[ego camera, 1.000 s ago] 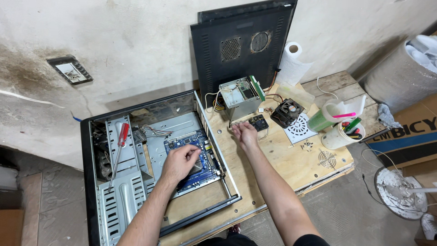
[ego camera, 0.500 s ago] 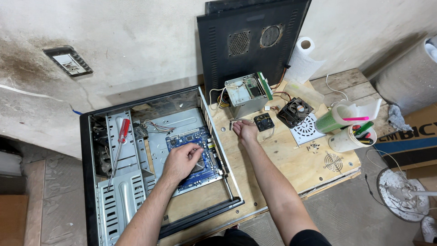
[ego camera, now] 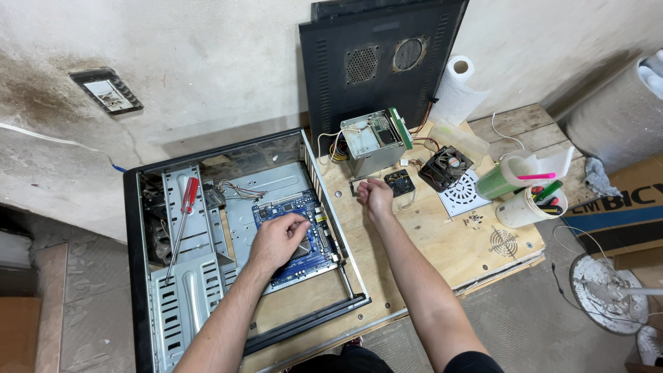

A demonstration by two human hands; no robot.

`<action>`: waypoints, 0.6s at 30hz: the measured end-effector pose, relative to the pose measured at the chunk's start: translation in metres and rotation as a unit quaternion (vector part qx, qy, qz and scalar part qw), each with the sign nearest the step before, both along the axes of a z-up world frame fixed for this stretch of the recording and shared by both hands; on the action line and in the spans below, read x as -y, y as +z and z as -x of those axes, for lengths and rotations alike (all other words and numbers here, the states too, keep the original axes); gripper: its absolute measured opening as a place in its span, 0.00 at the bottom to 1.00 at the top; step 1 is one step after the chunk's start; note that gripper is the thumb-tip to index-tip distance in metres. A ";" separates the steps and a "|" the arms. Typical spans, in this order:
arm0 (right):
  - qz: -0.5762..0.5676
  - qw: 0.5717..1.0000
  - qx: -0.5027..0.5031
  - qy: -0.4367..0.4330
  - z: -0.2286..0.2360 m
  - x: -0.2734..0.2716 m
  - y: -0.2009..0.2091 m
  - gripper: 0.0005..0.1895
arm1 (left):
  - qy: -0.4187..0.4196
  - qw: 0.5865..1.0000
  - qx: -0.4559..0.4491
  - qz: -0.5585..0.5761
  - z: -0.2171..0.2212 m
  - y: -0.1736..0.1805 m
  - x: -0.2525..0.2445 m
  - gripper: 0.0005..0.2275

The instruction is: The person uses a screwdriver to remove screws from a computer case and detaches a heatsink from the motherboard. They place the heatsink on the table and continue to unscrew and remove components from the case.

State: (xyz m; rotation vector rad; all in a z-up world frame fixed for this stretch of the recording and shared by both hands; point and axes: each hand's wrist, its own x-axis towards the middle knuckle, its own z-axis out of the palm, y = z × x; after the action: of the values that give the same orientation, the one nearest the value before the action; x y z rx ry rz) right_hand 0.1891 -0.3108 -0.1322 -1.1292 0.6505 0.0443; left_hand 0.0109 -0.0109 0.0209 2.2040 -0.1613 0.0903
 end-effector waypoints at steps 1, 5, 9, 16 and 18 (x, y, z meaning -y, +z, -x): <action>0.015 1.000 -0.003 0.007 0.005 -0.001 0.011 0.20 | 0.001 1.000 0.000 0.000 0.001 0.002 0.000 0.05; 0.040 0.998 0.033 0.019 0.012 0.001 0.026 0.12 | 0.000 1.000 0.010 0.003 0.002 0.005 0.000 0.04; 0.025 0.998 0.057 0.021 0.020 -0.008 0.046 0.12 | 0.001 1.000 0.026 0.014 0.000 0.001 -0.001 0.04; 0.052 0.974 0.201 0.093 0.090 -0.061 0.156 0.08 | 0.026 1.000 0.017 0.000 0.001 0.004 -0.006 0.06; 0.078 0.957 0.249 0.130 0.108 -0.078 0.175 0.08 | 0.037 0.999 0.009 -0.012 -0.006 -0.003 -0.011 0.07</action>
State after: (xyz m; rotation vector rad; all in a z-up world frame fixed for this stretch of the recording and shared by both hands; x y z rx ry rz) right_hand 0.0811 -0.2328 0.0425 -1.3101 0.0545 -0.0670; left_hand 0.0168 -0.0003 0.0181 2.2341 -0.0919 0.1492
